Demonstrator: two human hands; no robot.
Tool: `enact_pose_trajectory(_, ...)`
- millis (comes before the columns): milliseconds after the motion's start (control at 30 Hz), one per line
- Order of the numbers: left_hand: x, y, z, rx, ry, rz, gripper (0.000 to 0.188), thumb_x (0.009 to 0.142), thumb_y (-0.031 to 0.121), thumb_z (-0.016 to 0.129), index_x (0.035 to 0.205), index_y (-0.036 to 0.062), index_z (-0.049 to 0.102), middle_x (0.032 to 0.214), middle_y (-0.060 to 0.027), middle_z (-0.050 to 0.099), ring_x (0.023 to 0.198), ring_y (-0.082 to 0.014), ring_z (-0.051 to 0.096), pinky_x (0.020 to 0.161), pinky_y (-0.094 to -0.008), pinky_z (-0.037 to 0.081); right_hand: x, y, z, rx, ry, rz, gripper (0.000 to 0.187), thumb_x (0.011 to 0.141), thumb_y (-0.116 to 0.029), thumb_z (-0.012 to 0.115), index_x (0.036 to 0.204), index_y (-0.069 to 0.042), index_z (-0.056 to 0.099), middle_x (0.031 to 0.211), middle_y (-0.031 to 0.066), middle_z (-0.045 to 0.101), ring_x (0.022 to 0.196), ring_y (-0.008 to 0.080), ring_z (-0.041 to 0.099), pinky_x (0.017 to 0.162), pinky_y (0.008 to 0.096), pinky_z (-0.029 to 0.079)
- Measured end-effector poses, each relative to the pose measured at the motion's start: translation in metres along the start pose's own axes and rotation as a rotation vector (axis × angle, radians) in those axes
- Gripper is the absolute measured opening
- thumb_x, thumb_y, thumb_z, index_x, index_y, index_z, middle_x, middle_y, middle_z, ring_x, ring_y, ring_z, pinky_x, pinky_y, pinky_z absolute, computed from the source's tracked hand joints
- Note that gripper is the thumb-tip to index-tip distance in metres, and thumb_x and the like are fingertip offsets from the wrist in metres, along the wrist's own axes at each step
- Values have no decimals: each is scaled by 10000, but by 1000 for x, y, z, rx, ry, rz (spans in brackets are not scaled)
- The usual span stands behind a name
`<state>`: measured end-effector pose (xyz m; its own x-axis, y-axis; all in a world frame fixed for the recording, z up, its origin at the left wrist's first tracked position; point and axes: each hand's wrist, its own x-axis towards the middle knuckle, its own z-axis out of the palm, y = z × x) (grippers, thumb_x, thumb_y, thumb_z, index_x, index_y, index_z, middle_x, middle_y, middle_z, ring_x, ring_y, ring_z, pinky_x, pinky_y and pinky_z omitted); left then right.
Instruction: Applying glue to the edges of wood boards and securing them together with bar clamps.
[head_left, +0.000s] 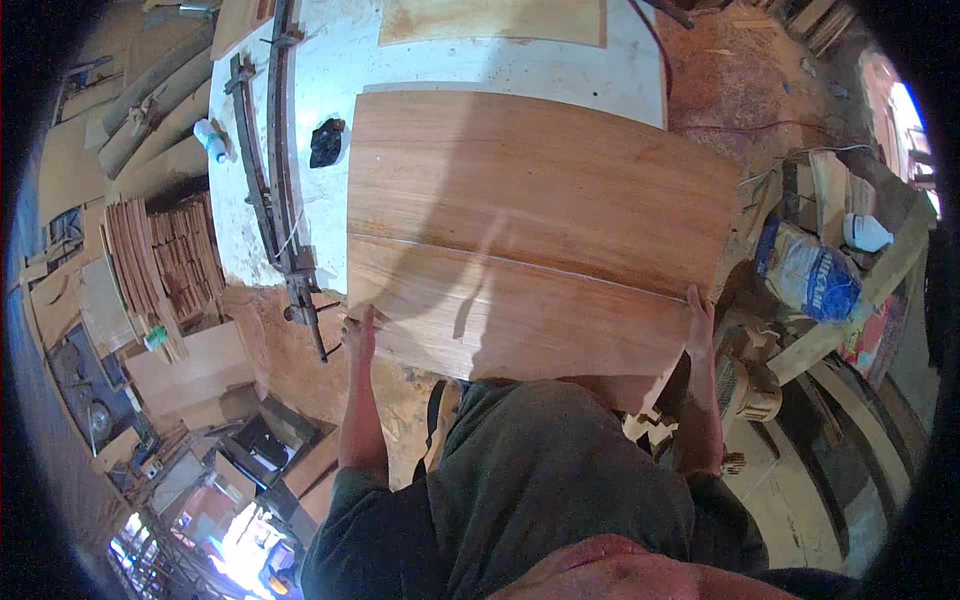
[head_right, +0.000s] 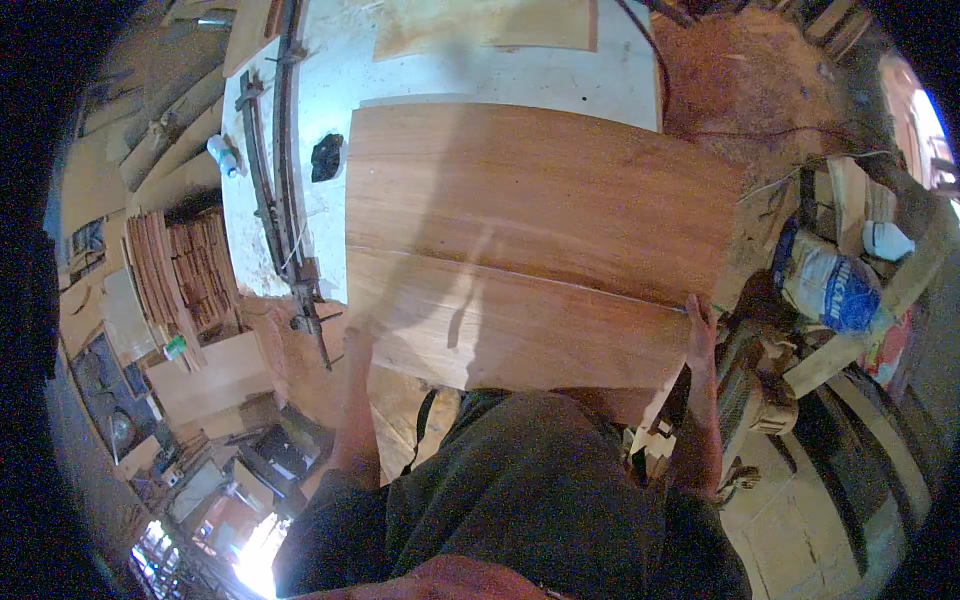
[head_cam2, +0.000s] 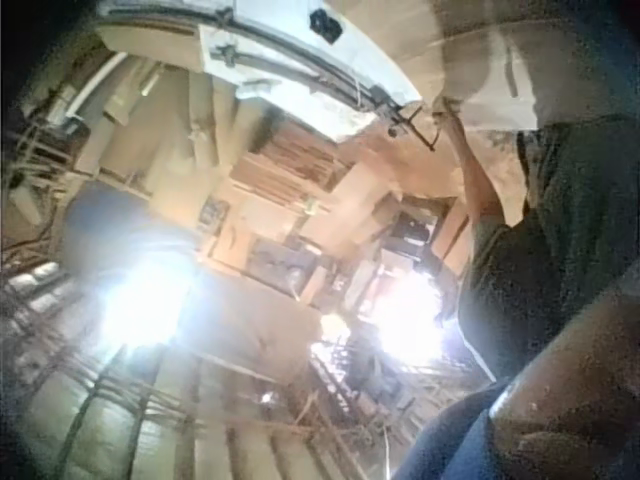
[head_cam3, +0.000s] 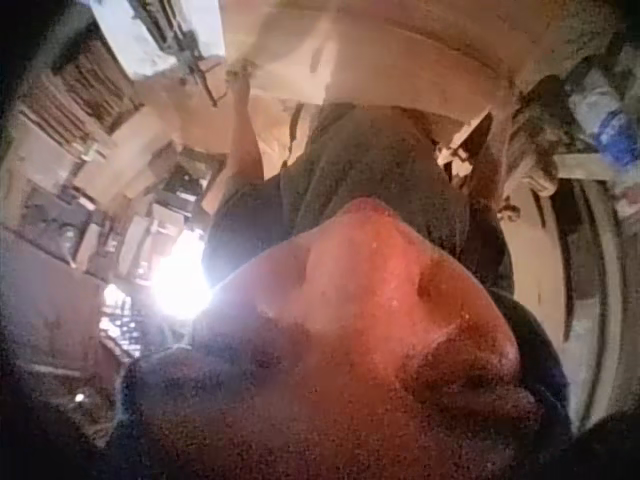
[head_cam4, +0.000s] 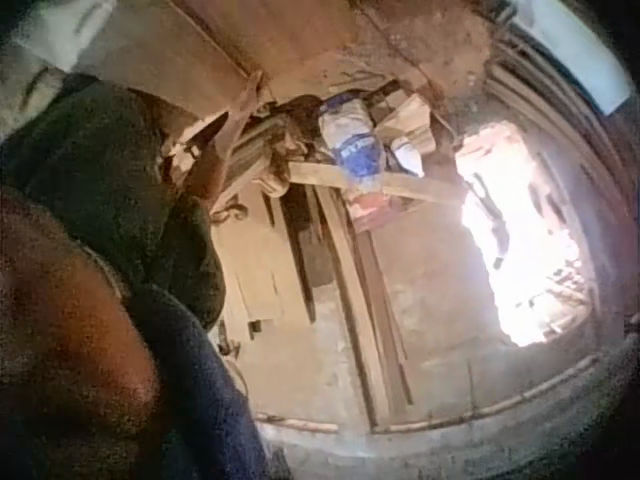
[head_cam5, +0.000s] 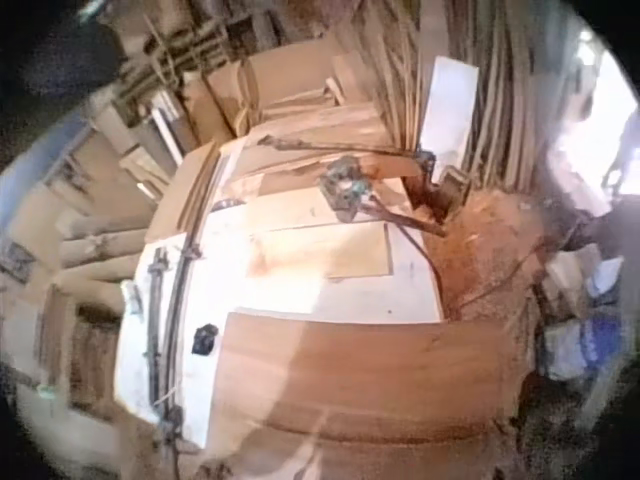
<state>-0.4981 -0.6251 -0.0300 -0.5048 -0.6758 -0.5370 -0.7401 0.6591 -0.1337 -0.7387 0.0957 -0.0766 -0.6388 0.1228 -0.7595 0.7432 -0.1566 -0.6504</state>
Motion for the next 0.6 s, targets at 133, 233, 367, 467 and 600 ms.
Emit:
enact_pose_trajectory(133, -3, -1, -6, -722, 55, 58, 898, 878, 650, 554, 1375, -85, 420, 1307, -295, 521, 1110, -367, 602, 867, -513, 505, -19, -52, 50, -74, -82, -251, 502, 938, -356, 662, 1309, -39, 545, 1258, 34, 587, 1125, 152, 539, 946, 316, 443)
enact_pose_trajectory(233, -3, 13, -19, -731, 39, -119, 844, 790, 687, 641, 1154, -74, 627, 1118, -227, 659, 961, -319, 664, 789, -449, 525, 16, -63, 42, -175, -99, -304, 470, 956, -370, 633, 1273, -28, 574, 1205, 21, 607, 1092, 140, 546, 910, 310, 452)
enact_pose_trajectory(367, -15, 29, -36, -560, 24, -241, 782, 729, 691, 693, 1003, -41, 713, 995, -188, 713, 908, -302, 679, 775, -416, 512, 40, -98, 66, -291, -75, -357, 510, 941, -412, 643, 1265, -23, 584, 1152, 14, 622, 1038, 150, 563, 876, 309, 464)
enact_pose_trajectory(467, -30, 55, -42, -614, -54, -179, 784, 719, 686, 706, 992, -49, 704, 985, -192, 712, 891, -310, 681, 772, -413, 513, 62, -108, 46, -403, -73, -415, 550, 928, -437, 650, 1282, -22, 577, 1155, 31, 627, 1045, 155, 564, 870, 317, 472)
enact_pose_trajectory(600, -20, 4, 3, -540, 60, -147, 754, 703, 629, 761, 991, -57, 644, 967, -199, 697, 922, -289, 670, 770, -401, 519, 57, -138, 68, -402, -203, -295, 562, 936, -415, 638, 1334, -30, 540, 1296, 70, 589, 1172, 187, 544, 929, 343, 468)
